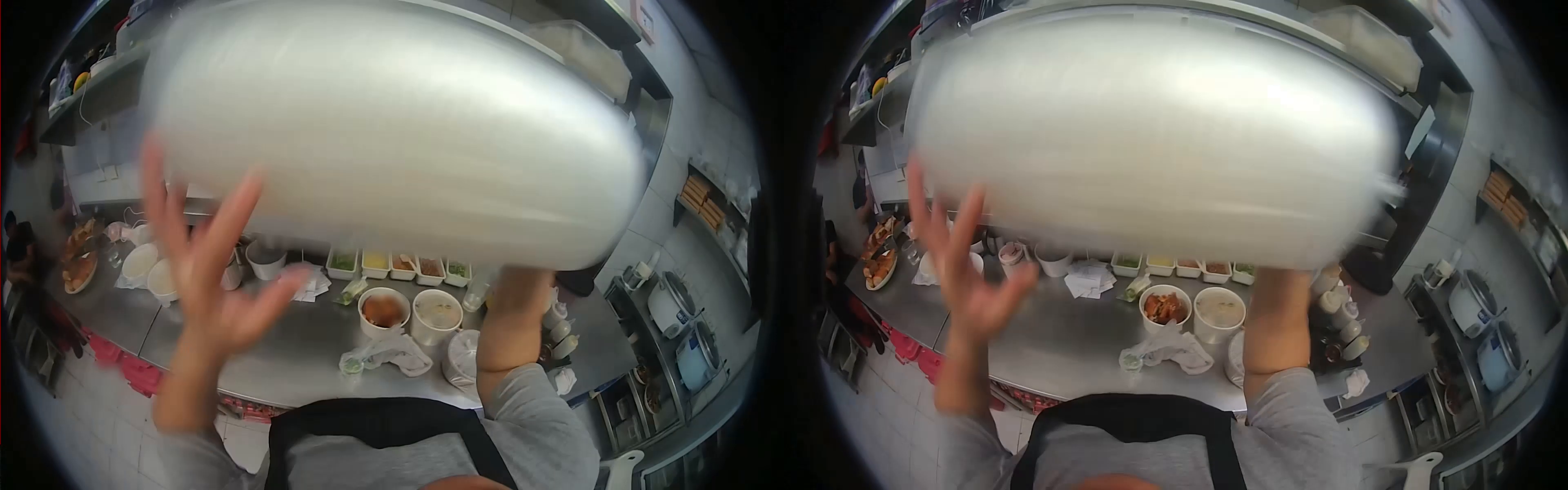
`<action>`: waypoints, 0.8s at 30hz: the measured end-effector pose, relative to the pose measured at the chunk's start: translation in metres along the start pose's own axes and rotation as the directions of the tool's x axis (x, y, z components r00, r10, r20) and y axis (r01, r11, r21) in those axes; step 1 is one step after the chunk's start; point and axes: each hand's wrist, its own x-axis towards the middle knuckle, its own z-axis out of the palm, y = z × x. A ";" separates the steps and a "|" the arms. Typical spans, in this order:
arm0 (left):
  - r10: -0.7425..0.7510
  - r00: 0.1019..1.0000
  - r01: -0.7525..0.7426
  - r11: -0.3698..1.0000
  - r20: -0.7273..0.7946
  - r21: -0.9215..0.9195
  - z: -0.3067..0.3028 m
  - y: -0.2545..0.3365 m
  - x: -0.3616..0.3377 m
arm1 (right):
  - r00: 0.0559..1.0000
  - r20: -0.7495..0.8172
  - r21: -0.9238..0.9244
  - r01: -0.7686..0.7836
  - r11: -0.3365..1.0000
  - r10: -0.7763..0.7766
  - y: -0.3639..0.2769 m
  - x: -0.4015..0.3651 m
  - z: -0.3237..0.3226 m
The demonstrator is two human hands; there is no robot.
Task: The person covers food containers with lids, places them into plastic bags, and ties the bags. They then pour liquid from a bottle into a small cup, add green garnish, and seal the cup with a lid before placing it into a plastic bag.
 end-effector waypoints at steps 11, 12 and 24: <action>0.058 0.977 -0.074 0.995 0.203 0.071 0.179 -0.011 0.297 | 0.382 0.261 -0.816 0.578 0.009 -0.887 0.062 0.242 0.106; 0.068 0.976 -0.079 0.996 0.207 0.044 0.191 -0.020 0.301 | 0.549 0.113 -0.753 0.591 0.290 -0.828 0.077 0.226 0.136; 0.328 0.942 -0.317 0.940 -0.074 0.131 0.261 -0.069 0.351 | 0.641 0.693 -0.285 0.666 0.690 -0.332 0.096 0.224 0.163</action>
